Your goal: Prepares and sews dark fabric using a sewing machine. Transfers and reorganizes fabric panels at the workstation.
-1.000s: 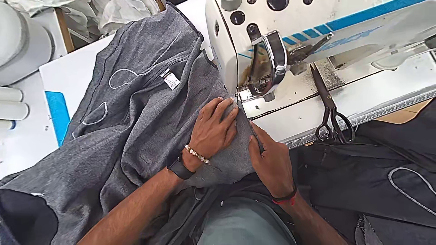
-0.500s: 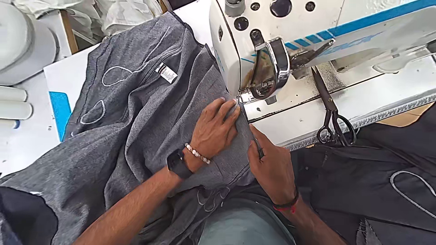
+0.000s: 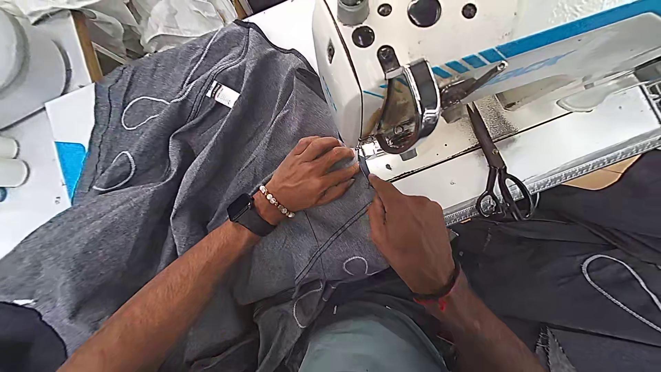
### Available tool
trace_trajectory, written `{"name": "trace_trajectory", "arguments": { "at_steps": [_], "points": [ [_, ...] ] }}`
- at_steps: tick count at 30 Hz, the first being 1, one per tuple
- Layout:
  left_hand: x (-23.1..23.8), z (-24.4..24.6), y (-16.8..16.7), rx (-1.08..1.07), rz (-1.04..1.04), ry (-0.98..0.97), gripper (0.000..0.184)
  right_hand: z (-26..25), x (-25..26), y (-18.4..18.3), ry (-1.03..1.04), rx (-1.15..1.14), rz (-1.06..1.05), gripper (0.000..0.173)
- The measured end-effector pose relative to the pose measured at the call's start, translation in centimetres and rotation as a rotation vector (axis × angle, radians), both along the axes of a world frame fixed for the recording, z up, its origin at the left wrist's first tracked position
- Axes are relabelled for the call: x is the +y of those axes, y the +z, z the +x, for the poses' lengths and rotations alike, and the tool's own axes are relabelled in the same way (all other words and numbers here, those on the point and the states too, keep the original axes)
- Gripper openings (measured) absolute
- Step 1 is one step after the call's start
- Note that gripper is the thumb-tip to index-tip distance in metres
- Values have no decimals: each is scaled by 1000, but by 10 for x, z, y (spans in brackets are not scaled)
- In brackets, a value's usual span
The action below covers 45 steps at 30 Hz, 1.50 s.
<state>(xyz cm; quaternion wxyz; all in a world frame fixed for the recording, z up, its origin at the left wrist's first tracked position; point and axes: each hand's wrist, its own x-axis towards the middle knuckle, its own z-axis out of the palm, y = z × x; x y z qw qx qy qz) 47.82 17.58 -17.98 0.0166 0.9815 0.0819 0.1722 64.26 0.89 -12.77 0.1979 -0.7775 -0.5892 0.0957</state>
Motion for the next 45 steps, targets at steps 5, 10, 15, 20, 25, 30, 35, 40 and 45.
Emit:
{"name": "trace_trajectory", "arguments": {
  "at_steps": [5, 10, 15, 20, 25, 30, 35, 40, 45],
  "points": [
    [-42, 14, 26, 146, -176, 268, 29, 13, 25, -18, -9, 122, 15, 45],
    [-78, 15, -7, -28, -370, 516, 44, 37, 40, -33, -8, 94, -76, 44],
    [-61, 3, -6, 20, -239, 381, 40, 75, -14, -32, 45, 151, -77, 48],
    [-72, 7, -5, -13, -251, 256, 34, 47, -98, -22, 407, 196, -71, 23],
    [-81, 8, -8, -47, -288, 232, 30, -1, -109, -54, 815, 169, -728, 25],
    [-80, 5, -6, -27, -276, 230, 32, 14, -58, -18, 431, 551, -138, 24],
    [-78, 6, -5, -18, -234, 228, 35, 28, 10, -27, -99, 237, 5, 25],
    [-80, 5, -4, -41, -205, 349, 30, 15, 20, -30, -170, 134, -68, 18],
    [-76, 8, -4, 78, -215, 436, 48, 12, 22, -31, -166, 34, 1, 11]
  ]
}}
